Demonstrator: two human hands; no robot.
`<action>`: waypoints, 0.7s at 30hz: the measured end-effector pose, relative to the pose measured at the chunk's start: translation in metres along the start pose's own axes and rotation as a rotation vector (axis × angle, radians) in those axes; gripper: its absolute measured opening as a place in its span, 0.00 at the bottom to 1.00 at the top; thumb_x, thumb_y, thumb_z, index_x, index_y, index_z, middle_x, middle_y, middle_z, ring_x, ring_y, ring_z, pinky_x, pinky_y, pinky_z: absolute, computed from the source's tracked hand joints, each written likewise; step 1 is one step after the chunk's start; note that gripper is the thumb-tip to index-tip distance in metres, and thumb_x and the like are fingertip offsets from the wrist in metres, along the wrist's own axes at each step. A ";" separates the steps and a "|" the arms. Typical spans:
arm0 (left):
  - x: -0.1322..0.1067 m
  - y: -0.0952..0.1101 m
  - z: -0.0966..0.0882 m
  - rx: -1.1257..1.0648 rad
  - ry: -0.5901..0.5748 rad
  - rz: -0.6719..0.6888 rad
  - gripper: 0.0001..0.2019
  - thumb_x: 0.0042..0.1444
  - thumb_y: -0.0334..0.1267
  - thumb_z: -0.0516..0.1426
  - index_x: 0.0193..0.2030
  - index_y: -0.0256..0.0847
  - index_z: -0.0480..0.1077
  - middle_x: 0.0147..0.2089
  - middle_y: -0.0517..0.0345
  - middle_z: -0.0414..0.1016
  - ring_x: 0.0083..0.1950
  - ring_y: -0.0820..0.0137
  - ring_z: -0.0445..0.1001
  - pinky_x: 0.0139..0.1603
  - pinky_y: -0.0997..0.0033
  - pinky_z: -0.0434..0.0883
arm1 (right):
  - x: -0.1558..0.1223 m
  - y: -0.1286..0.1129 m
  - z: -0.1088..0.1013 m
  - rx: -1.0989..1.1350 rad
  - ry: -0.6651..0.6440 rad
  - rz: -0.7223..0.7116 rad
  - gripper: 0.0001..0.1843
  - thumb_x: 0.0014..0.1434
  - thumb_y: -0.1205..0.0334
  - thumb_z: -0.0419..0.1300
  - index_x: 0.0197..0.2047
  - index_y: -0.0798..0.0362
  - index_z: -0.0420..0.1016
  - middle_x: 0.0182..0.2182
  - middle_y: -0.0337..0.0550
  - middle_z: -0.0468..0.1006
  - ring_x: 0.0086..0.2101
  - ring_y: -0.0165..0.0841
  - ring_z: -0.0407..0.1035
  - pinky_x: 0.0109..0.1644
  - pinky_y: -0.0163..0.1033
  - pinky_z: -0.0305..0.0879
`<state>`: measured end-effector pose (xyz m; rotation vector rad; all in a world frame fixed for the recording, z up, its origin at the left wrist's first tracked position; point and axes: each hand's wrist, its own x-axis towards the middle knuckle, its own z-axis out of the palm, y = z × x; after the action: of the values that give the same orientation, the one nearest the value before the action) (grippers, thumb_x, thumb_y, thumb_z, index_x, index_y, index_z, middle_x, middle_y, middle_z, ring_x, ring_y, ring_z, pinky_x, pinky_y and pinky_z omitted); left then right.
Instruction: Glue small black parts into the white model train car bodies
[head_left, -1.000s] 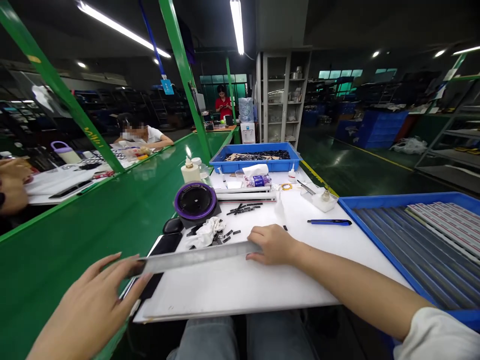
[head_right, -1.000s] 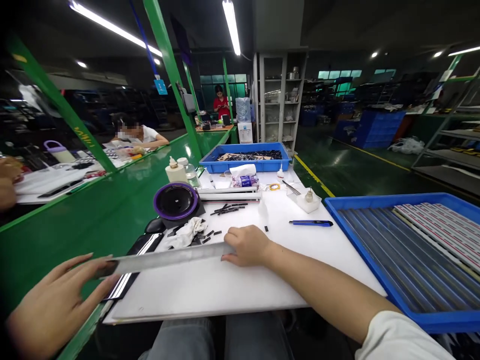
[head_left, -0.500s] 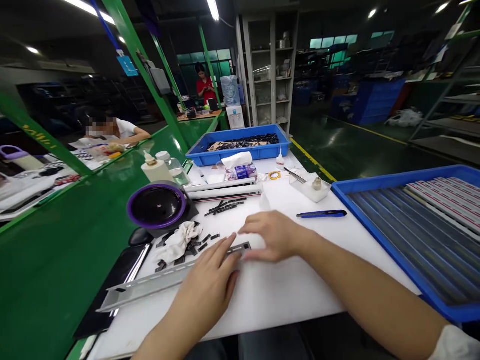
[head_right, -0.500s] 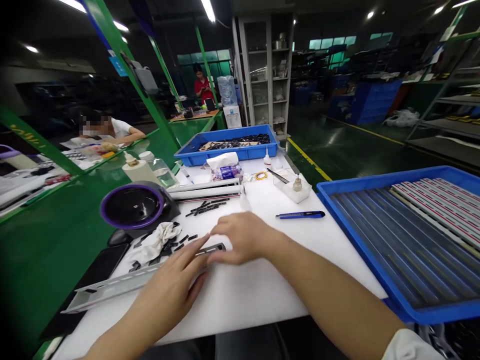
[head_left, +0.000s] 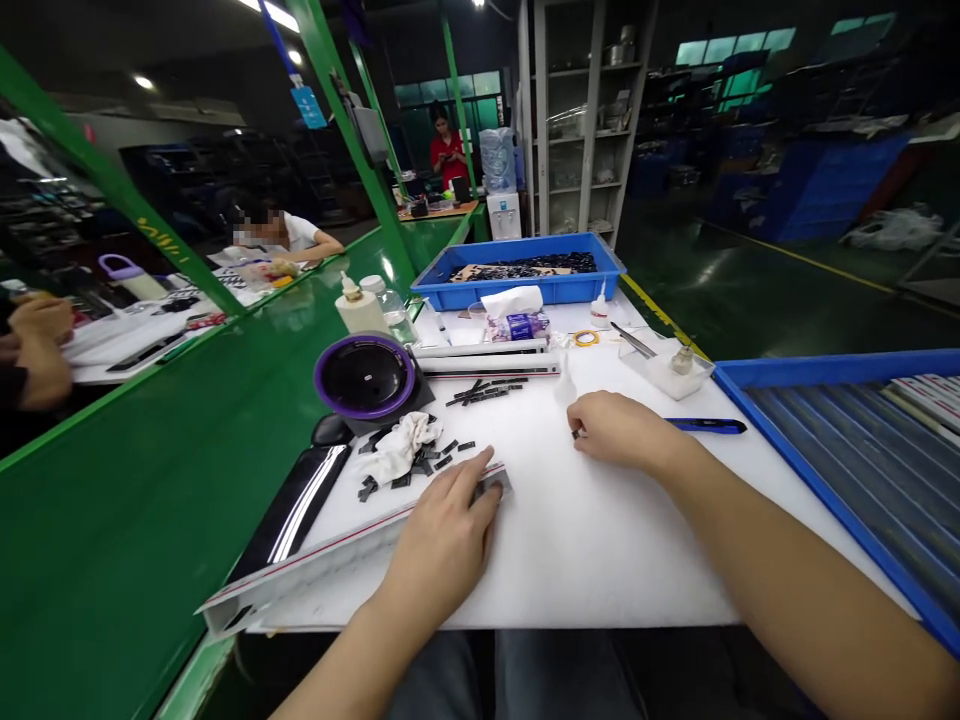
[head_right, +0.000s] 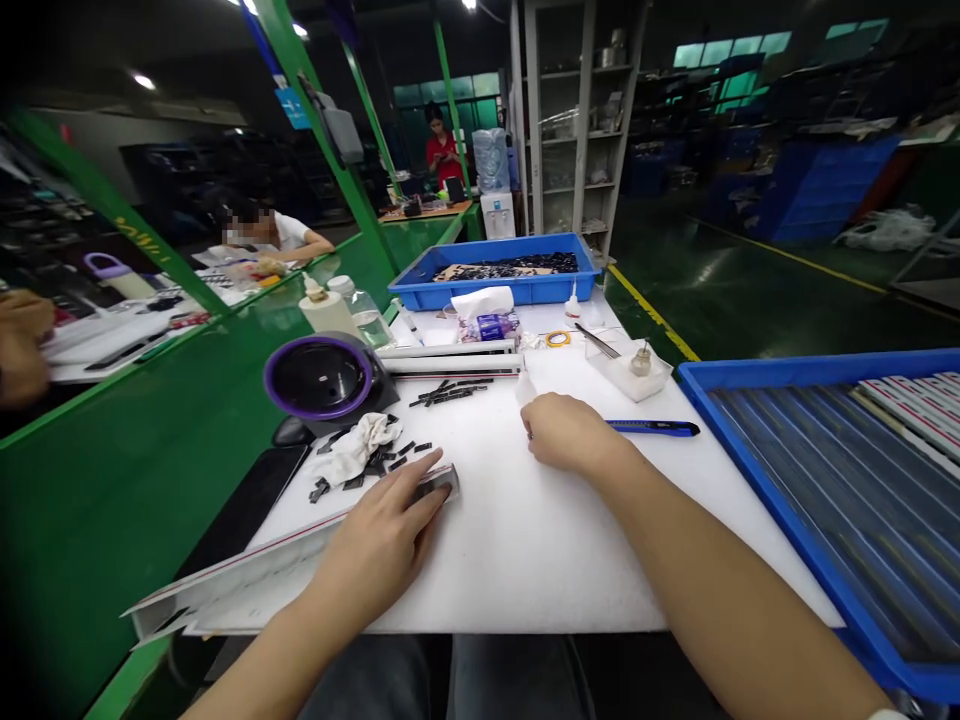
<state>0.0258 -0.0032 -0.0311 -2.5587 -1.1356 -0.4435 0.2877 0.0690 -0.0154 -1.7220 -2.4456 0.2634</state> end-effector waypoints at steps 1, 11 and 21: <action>0.000 0.001 0.002 -0.004 -0.003 -0.007 0.12 0.59 0.29 0.52 0.44 0.38 0.77 0.61 0.41 0.70 0.53 0.55 0.74 0.51 0.51 0.76 | -0.001 -0.002 0.001 -0.005 0.016 -0.012 0.06 0.46 0.72 0.60 0.27 0.51 0.73 0.30 0.45 0.78 0.28 0.35 0.71 0.24 0.35 0.54; -0.006 0.020 0.021 -0.102 0.071 -0.136 0.08 0.57 0.32 0.55 0.39 0.37 0.76 0.61 0.48 0.72 0.54 0.59 0.73 0.56 0.57 0.73 | -0.009 -0.013 0.008 0.091 -0.034 -0.143 0.08 0.54 0.64 0.54 0.24 0.49 0.64 0.20 0.36 0.72 0.20 0.30 0.64 0.23 0.35 0.55; -0.010 0.022 0.024 -0.200 0.169 -0.172 0.07 0.58 0.30 0.54 0.37 0.36 0.74 0.55 0.44 0.74 0.53 0.61 0.73 0.54 0.58 0.73 | -0.016 -0.030 0.018 0.115 0.008 -0.350 0.08 0.56 0.65 0.54 0.27 0.48 0.71 0.22 0.35 0.73 0.23 0.29 0.67 0.27 0.35 0.60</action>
<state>0.0393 -0.0145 -0.0601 -2.5367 -1.3116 -0.8375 0.2622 0.0426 -0.0263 -1.2203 -2.6102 0.3454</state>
